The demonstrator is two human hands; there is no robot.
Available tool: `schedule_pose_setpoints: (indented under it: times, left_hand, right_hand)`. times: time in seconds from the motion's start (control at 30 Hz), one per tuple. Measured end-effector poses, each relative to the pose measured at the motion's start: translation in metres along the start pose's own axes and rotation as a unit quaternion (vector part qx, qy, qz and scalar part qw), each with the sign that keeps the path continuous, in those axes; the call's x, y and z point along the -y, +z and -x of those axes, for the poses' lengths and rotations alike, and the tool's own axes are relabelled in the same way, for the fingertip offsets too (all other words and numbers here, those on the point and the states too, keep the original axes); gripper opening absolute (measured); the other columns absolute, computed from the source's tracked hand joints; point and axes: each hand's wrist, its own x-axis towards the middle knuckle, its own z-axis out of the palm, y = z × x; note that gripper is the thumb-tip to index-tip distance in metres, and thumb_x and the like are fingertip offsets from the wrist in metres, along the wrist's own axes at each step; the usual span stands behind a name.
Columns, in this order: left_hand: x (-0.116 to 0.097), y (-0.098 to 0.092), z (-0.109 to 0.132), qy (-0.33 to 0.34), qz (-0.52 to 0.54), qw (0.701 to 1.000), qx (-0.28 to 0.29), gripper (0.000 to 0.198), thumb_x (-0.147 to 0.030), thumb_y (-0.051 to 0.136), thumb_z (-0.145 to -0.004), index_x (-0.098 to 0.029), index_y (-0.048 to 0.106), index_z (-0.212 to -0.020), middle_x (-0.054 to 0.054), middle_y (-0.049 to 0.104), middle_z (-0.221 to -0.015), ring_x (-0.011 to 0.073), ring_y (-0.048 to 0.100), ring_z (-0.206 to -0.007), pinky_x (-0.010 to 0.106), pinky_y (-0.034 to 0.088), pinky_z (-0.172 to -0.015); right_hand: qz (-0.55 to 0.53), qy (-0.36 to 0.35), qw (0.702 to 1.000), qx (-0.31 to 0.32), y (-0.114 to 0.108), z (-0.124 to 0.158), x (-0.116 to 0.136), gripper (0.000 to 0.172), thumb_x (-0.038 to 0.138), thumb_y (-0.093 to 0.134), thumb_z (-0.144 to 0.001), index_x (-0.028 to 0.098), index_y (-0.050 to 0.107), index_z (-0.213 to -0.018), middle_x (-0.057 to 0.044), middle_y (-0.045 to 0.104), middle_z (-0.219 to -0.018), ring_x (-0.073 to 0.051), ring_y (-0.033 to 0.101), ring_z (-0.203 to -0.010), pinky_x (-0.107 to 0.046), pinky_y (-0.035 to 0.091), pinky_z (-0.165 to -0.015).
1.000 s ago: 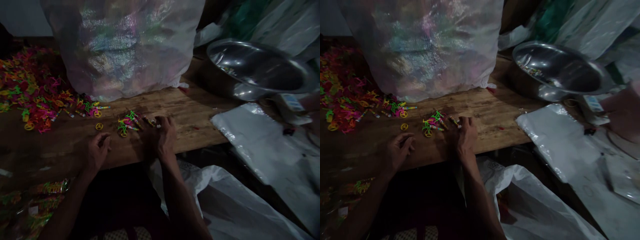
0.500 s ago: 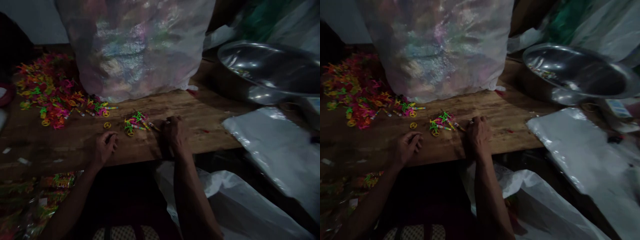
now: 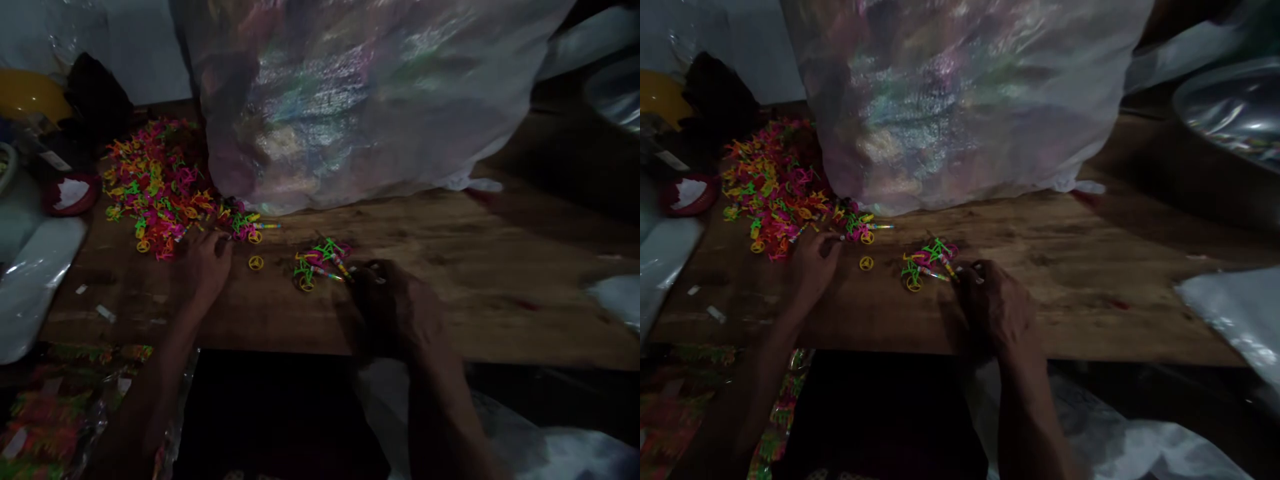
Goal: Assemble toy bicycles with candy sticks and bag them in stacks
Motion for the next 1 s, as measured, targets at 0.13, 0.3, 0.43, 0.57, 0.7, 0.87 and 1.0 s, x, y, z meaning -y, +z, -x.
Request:
schedule_pose_setpoints:
  times: [0.13,0.3,0.43,0.57,0.7,0.87,1.0]
  left_hand:
    - [0.002,0.012,-0.010,0.086,-0.192,0.975,0.070,0.020,-0.022,0.063,-0.085,-0.017,0.072,-0.103,0.015,0.063,-0.119,0.0361,0.051,-0.118,0.052,0.040,-0.106]
    - [0.020,0.009,0.004,0.103,-0.225,0.968,0.053,0.015,-0.017,0.055,-0.088,-0.018,0.067,-0.098,0.014,0.062,-0.121,0.0348,0.048,-0.127,0.051,0.040,-0.110]
    - [0.025,-0.007,0.016,0.075,-0.212,0.974,0.011,0.014,-0.017,0.053,-0.089,-0.019,0.065,-0.095,0.013,0.062,-0.123,0.0316,0.052,-0.122,0.049,0.043,-0.106]
    - [-0.003,-0.007,0.008,0.110,-0.162,0.981,0.003,0.017,-0.017,0.050,-0.092,-0.019,0.064,-0.102,0.011,0.064,-0.118,0.0287,0.053,-0.119,0.047,0.039,-0.110]
    - [-0.028,0.009,-0.015,0.115,-0.161,0.979,0.056,0.017,-0.019,0.052,-0.091,-0.016,0.065,-0.101,0.014,0.065,-0.115,0.0318,0.054,-0.118,0.049,0.037,-0.110]
    - [0.000,0.011,-0.012,0.078,-0.175,0.981,0.033,0.016,-0.026,0.057,-0.090,-0.016,0.066,-0.099,0.016,0.064,-0.119,0.0359,0.050,-0.125,0.052,0.037,-0.110]
    - [0.024,-0.004,0.005,0.077,-0.205,0.974,0.049,0.021,-0.018,0.052,-0.089,-0.016,0.065,-0.105,0.016,0.063,-0.124,0.0358,0.046,-0.131,0.052,0.038,-0.110]
  right_hand:
    - [0.017,0.015,1.000,0.009,-0.001,-0.004,0.003,0.040,0.052,0.046,-0.092,0.022,0.071,-0.101,-0.016,0.069,-0.102,-0.030,0.062,-0.077,-0.036,0.036,-0.060]
    - [-0.061,-0.080,0.995,-0.001,0.001,0.001,-0.009,0.042,0.054,0.046,-0.090,0.024,0.070,-0.108,-0.013,0.067,-0.105,-0.029,0.065,-0.081,-0.038,0.044,-0.064]
    - [-0.068,-0.071,0.995,0.034,0.005,-0.001,-0.014,0.041,0.055,0.048,-0.086,0.025,0.069,-0.104,-0.013,0.070,-0.101,-0.031,0.066,-0.083,-0.039,0.043,-0.064]
    - [-0.011,0.026,0.999,0.033,0.006,-0.002,-0.009,0.045,0.056,0.046,-0.088,0.021,0.065,-0.109,-0.018,0.071,-0.098,-0.035,0.065,-0.081,-0.039,0.039,-0.062]
    - [-0.015,0.009,1.000,0.026,0.001,0.001,-0.001,0.039,0.049,0.046,-0.090,0.020,0.066,-0.109,-0.017,0.070,-0.106,-0.032,0.065,-0.086,-0.037,0.039,-0.064]
    - [-0.012,0.016,0.999,0.025,0.000,0.003,0.005,0.034,0.044,0.052,-0.089,0.021,0.071,-0.105,-0.014,0.071,-0.109,-0.029,0.065,-0.087,-0.035,0.039,-0.066]
    - [0.006,0.021,1.000,0.012,0.006,-0.001,0.004,0.033,0.042,0.057,-0.084,0.022,0.072,-0.105,-0.013,0.070,-0.105,-0.026,0.061,-0.075,-0.033,0.036,-0.059]
